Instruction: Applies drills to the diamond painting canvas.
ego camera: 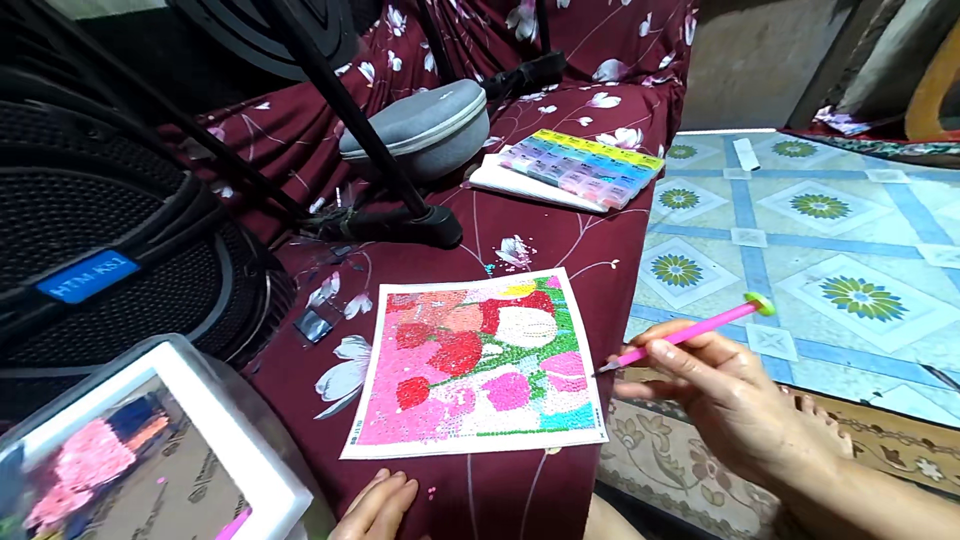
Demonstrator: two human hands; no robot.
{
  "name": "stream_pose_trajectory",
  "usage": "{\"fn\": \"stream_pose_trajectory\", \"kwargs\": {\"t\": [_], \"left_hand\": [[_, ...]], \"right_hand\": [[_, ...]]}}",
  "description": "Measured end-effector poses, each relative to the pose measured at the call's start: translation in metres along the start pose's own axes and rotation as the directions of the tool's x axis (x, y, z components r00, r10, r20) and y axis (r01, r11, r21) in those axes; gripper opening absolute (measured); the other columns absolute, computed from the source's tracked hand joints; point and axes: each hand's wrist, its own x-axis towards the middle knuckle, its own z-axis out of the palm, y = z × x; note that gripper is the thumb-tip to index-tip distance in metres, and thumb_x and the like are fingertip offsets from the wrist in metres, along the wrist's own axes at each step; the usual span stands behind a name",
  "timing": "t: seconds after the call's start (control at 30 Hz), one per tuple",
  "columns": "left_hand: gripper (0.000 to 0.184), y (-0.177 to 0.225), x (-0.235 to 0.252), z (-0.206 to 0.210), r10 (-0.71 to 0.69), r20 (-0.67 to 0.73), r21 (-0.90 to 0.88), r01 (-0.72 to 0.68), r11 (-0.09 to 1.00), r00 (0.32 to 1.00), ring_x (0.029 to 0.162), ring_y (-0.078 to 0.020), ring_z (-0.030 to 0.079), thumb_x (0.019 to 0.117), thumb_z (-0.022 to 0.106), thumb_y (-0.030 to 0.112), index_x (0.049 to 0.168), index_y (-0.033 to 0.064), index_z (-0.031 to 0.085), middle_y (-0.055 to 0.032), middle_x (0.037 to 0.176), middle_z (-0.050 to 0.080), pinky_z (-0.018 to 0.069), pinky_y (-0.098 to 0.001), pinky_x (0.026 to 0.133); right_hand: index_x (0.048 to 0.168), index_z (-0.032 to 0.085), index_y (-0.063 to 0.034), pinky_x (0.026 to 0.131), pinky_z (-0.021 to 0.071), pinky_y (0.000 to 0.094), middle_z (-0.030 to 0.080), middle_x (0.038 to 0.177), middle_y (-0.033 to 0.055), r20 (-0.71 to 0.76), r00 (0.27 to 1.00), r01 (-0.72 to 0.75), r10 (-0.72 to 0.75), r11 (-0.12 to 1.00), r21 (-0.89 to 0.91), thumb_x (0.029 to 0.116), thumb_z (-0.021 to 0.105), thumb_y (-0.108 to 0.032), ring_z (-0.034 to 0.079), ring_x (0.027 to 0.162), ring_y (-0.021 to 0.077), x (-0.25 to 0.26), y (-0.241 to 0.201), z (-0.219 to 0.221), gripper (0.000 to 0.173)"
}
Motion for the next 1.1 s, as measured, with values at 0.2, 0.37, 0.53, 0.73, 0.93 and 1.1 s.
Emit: {"fn": "stream_pose_trajectory", "kwargs": {"t": [0.2,0.37,0.53,0.73,0.93,1.1], "left_hand": [[0.024,0.002,-0.002,0.003,-0.029,-0.034,-0.06,0.027,0.998,0.999,0.123,-0.0335,0.062,0.0939,0.062,0.003,0.113,-0.0105,0.066,-0.0283,0.116,0.068,0.0442,-0.0376,0.112],[0.023,0.0,-0.003,0.006,-0.024,-0.07,-0.071,0.019,0.997,0.997,0.122,-0.0331,0.062,0.0935,0.062,0.003,0.111,-0.0099,0.068,-0.0278,0.115,0.068,0.0444,-0.0358,0.111],[0.023,0.002,-0.001,0.003,-0.031,-0.076,-0.027,0.029,0.999,0.997,0.12,-0.033,0.064,0.0926,0.064,0.004,0.109,-0.0102,0.069,-0.0279,0.113,0.07,0.0454,-0.0338,0.11],[0.025,0.008,0.003,0.003,-0.066,-0.112,0.006,0.067,0.998,0.991,0.117,-0.0253,0.066,0.0912,0.068,0.007,0.109,-0.0106,0.07,-0.0279,0.116,0.069,0.0483,-0.0247,0.104],[0.022,0.008,0.008,0.008,-0.058,-0.147,0.105,0.073,0.992,0.987,0.111,-0.022,0.068,0.0909,0.068,0.011,0.104,-0.0047,0.075,-0.0219,0.115,0.071,0.0515,-0.0231,0.099],[0.02,0.004,0.015,0.013,-0.015,-0.147,0.171,0.041,0.984,0.989,0.1,-0.021,0.07,0.0898,0.067,0.016,0.098,0.0023,0.079,-0.0132,0.105,0.074,0.054,-0.0243,0.092]], "right_hand": [[0.096,0.066,-0.0131,0.05,0.0559,0.0193,0.07,0.075,-0.0022,-0.226,0.97,-0.085,0.093,0.995,0.046,0.1086,0.04,-0.011,0.065,0.057,0.0048,0.018,-0.018,-0.013,0.029],[0.089,0.067,-0.0142,0.049,0.0531,0.0169,0.068,0.07,-0.003,-0.282,0.949,-0.118,0.138,0.989,0.087,0.1077,0.044,-0.012,0.063,0.054,0.0037,0.022,-0.015,-0.024,0.03],[0.088,0.068,-0.0135,0.047,0.0508,0.016,0.068,0.07,-0.0034,-0.254,0.959,-0.11,0.129,0.99,0.088,0.1071,0.043,-0.01,0.06,0.052,0.0029,0.017,-0.02,-0.017,0.031],[0.09,0.068,-0.0151,0.046,0.0505,0.0154,0.069,0.069,-0.0044,-0.184,0.977,-0.097,0.109,0.993,0.074,0.1071,0.043,-0.011,0.061,0.051,0.0019,0.011,-0.026,-0.021,0.031],[0.098,0.057,-0.0112,0.051,0.0504,0.0147,0.063,0.068,-0.007,-0.209,0.944,-0.247,0.256,0.967,0.067,0.1109,0.037,-0.01,0.059,0.052,0.0021,-0.001,-0.061,-0.004,0.024],[0.098,0.055,-0.0096,0.05,0.0496,0.0141,0.062,0.067,-0.0064,-0.208,0.948,-0.228,0.24,0.971,0.077,0.1107,0.038,-0.009,0.058,0.051,0.0021,-0.003,-0.066,-0.01,0.021]]}}
